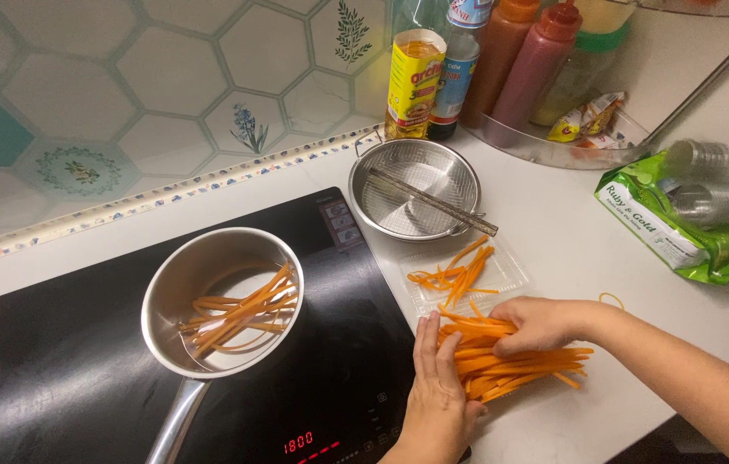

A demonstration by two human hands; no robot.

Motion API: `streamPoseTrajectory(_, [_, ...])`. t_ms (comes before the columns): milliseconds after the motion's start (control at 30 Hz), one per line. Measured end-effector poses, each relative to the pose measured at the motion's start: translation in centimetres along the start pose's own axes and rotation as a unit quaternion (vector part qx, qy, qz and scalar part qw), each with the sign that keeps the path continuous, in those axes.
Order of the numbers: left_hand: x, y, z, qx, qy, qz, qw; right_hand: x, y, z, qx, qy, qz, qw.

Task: Place sliced carrots into a pot of liquid on a stove and stir them with chopsticks.

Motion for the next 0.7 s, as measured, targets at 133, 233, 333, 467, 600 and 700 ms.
streamPoseTrajectory(133, [-0.7,-0.1,-0.2,-0.039,-0.028,0.005,0.999,-0.9,0.4,1.2,-0.013,0.033,0.014,0.999])
streamPoseTrajectory(233, [-1.2,0.1,-0.1,-0.050,-0.036,0.003,0.998,-1.3,0.1,0.3,-0.037,0.063,0.020,0.997])
streamPoseTrajectory(333, [-1.2,0.2,-0.2,-0.068,-0.048,-0.003,0.997,-0.9,-0.3,-1.2,-0.058,0.088,0.006,0.994])
streamPoseTrajectory(467, [-1.0,0.1,-0.3,-0.071,-0.047,-0.009,0.996,-0.8,-1.0,-2.8,-0.011,-0.016,0.054,0.998])
streamPoseTrajectory(600, [-0.8,0.1,-0.4,-0.067,-0.042,-0.004,0.997,-1.0,-0.9,-2.7,-0.016,-0.036,0.061,0.997])
streamPoseTrajectory(700, [-1.0,0.0,-0.4,-0.079,-0.050,-0.011,0.996,-1.0,-0.3,-1.8,-0.028,-0.002,0.034,0.999])
Point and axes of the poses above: each hand's wrist, its own y-axis towards the middle knuckle, its own x-axis out of the palm, z = x × y, the point moved 5 cm from there along y, towards the middle knuckle, and after that the axes turned 7 degrees about -z, right-handed, at the moved point
